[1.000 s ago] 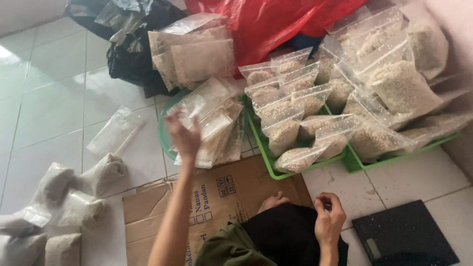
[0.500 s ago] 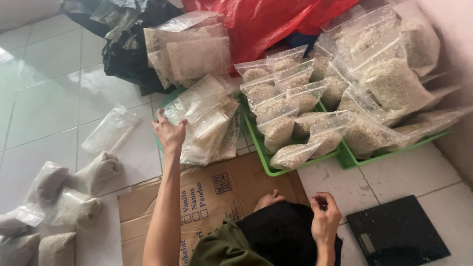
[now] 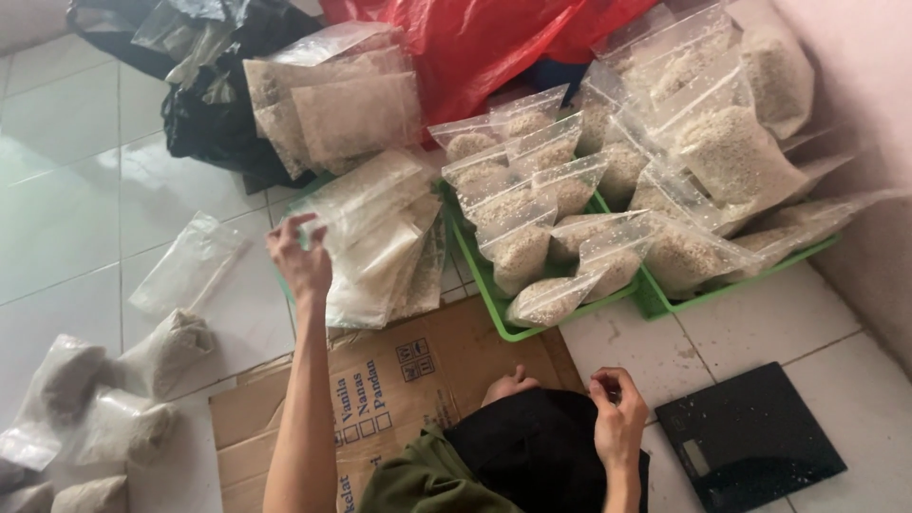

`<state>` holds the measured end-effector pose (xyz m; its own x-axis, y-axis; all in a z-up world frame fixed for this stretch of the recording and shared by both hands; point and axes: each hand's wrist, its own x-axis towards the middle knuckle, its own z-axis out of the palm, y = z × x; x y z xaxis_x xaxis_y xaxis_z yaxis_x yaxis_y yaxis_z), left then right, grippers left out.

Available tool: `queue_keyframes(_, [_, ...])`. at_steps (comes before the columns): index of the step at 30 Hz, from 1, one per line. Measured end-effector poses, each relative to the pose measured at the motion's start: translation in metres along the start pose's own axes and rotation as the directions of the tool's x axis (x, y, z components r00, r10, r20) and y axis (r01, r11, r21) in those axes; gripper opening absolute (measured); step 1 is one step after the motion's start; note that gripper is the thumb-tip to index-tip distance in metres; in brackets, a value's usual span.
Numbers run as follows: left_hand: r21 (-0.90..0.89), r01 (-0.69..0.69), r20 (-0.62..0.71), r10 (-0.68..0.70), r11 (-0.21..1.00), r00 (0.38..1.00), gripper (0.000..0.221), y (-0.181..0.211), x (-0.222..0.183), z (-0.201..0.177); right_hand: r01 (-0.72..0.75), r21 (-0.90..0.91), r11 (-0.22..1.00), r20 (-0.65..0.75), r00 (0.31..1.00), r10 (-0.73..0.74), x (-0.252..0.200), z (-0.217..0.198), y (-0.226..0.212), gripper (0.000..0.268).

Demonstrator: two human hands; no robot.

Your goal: The person scoops grain from a large tub into a plastic bag, places the bag on a digital scale to weigh it, adjusts the quantity of grain by hand to reach a target weight, and then seals the bag. They handle multiple bags, moving them between the floor, the scale, and green storage crates.

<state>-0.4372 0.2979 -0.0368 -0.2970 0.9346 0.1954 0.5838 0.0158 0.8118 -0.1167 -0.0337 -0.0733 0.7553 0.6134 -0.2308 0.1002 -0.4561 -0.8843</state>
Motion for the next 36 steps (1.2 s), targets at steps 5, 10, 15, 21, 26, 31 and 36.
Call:
queue_keyframes(5, [-0.054,-0.387,-0.283,0.358,0.920,0.890,0.017,0.032,0.005,-0.002,-0.042,0.005,0.999,-0.005,0.999,0.042,0.002,-0.002,-0.006,0.005])
queue_keyframes(10, [-0.176,-0.494,-0.380,0.404,0.852,0.832,0.013,0.060,0.016,-0.008,-0.046,-0.034,0.998,-0.025,0.999,0.045,0.005,-0.002,-0.001,0.005])
queue_keyframes(15, [-0.208,-0.532,-0.403,0.424,0.821,0.811,0.016,0.085,0.025,-0.023,0.004,-0.024,1.000,-0.034,0.999,-0.005,0.008,-0.003,0.005,0.004])
queue_keyframes(21, [-0.177,-0.647,-0.277,0.593,0.742,0.756,0.004,0.145,0.017,-0.051,0.007,-0.038,0.999,-0.054,0.998,-0.009,0.006,0.000,-0.011,0.009])
queue_keyframes(26, [-0.139,-0.616,-0.251,0.575,0.775,0.779,0.010,0.166,0.019,-0.054,0.098,-0.047,0.994,-0.055,0.993,-0.101,0.009,0.006,-0.003,0.006])
queue_keyframes(31, [-0.054,-0.537,-0.269,0.505,0.842,0.820,0.021,0.132,0.059,-0.036,0.063,-0.059,0.996,-0.040,0.997,-0.065,0.008,0.006,0.000,0.007])
queue_keyframes(36, [-0.241,-0.690,-0.237,0.648,0.682,0.724,0.033,0.085,0.078,-0.021,0.054,-0.062,0.997,-0.029,0.998,-0.056,0.015,0.008,0.010,0.005])
